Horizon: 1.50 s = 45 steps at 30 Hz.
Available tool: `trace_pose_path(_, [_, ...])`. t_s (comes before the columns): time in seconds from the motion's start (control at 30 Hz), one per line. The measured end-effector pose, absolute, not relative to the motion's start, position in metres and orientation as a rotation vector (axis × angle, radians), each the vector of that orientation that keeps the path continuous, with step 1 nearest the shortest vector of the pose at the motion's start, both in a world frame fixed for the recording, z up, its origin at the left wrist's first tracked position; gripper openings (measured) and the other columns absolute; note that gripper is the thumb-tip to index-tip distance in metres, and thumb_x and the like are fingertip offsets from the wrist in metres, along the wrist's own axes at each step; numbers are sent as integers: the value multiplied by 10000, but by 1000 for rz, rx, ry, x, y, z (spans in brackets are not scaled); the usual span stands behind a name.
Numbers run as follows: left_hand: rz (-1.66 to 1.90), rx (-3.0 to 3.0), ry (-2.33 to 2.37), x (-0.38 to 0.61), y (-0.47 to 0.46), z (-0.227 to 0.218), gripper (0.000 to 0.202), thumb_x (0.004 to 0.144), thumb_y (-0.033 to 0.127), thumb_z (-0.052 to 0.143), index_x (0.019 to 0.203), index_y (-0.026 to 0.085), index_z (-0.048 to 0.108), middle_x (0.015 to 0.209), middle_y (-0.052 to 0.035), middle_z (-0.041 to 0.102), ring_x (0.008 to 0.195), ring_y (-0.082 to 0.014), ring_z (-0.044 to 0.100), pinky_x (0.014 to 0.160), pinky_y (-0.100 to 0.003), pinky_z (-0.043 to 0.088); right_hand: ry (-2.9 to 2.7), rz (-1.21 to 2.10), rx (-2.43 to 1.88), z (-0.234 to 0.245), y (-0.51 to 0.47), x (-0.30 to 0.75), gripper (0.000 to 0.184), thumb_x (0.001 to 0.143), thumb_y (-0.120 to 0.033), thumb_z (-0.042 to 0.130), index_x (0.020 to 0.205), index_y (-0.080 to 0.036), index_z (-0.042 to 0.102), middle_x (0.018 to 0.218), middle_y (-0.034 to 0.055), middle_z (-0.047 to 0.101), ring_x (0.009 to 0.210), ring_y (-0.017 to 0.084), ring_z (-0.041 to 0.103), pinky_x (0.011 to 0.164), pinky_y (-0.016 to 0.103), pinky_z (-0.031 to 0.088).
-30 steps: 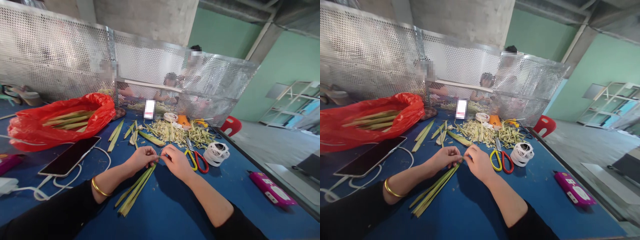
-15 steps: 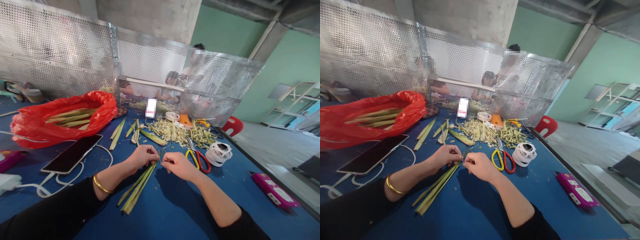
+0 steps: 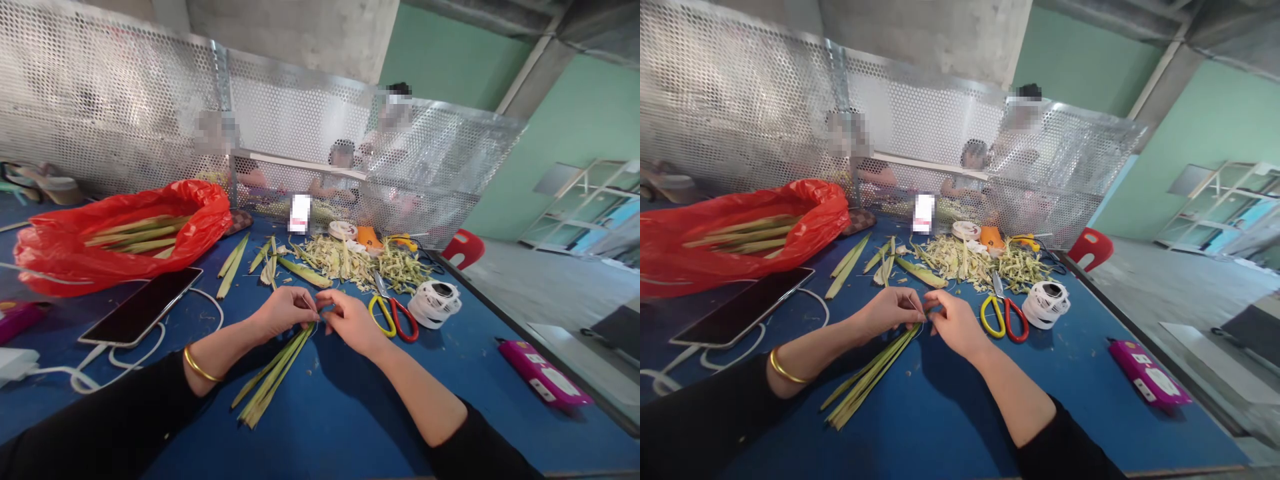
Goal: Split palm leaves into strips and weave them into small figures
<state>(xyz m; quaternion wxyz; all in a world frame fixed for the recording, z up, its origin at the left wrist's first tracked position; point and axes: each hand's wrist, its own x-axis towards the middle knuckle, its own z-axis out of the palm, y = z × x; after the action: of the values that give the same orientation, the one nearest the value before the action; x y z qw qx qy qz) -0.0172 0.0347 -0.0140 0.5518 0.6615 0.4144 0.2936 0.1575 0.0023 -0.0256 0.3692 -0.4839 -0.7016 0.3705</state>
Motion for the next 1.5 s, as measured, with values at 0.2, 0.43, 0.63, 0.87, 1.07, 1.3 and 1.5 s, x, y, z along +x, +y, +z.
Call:
trace_pose_path(0.2, [724,1686,967,-18,39,-22,97,608,220,673,618,166,592,539,37,612,520,-103,550,522,-217,414,-1875,975,-1209,-35,5,156,290,742,-79,482,972,-223,583,852,3,647,531,109,606,573,254,510])
trace_pose_path(0.43, [701,1833,1060,-18,39,-21,55,619,214,633,638,164,620,598,14,646,585,-129,574,542,-224,408,-1862,968,-1217,-33,6,159,250,743,-73,504,935,-212,584,796,-3,656,591,127,640,641,261,515])
trace_pose_path(0.63, [673,1764,1106,-18,38,-17,63,614,221,643,640,176,606,550,31,626,539,-119,562,512,-215,394,-1876,932,-1236,-33,7,160,229,752,-86,526,937,-214,571,774,-10,664,597,132,649,655,264,512])
trace_pose_path(0.87, [773,2148,1225,-19,34,-22,64,671,200,568,653,201,629,621,29,647,594,-123,571,547,-218,371,-1898,884,-1242,-30,4,158,189,766,-114,546,926,-208,582,726,-20,650,601,133,651,662,254,501])
trace_pose_path(1.07, [806,2502,1281,-16,29,-25,91,742,170,511,705,205,586,645,17,623,606,-127,556,544,-227,315,-1908,838,-1236,-27,3,157,209,784,-120,529,956,-206,612,686,-26,641,617,132,652,676,244,489])
trace_pose_path(1.3, [768,2797,1210,-16,26,-23,183,870,244,398,802,200,561,751,-34,645,716,-167,586,583,-257,317,-1857,910,-1254,-30,5,159,204,807,-183,519,931,-201,680,698,-10,646,565,126,623,634,246,487])
trace_pose_path(1.5, [782,2785,1229,-16,24,-21,201,882,272,393,796,211,565,743,-28,642,715,-162,579,590,-257,307,-1720,940,-1316,-31,6,159,85,760,-227,584,759,-177,654,574,-20,600,512,127,605,556,236,466])
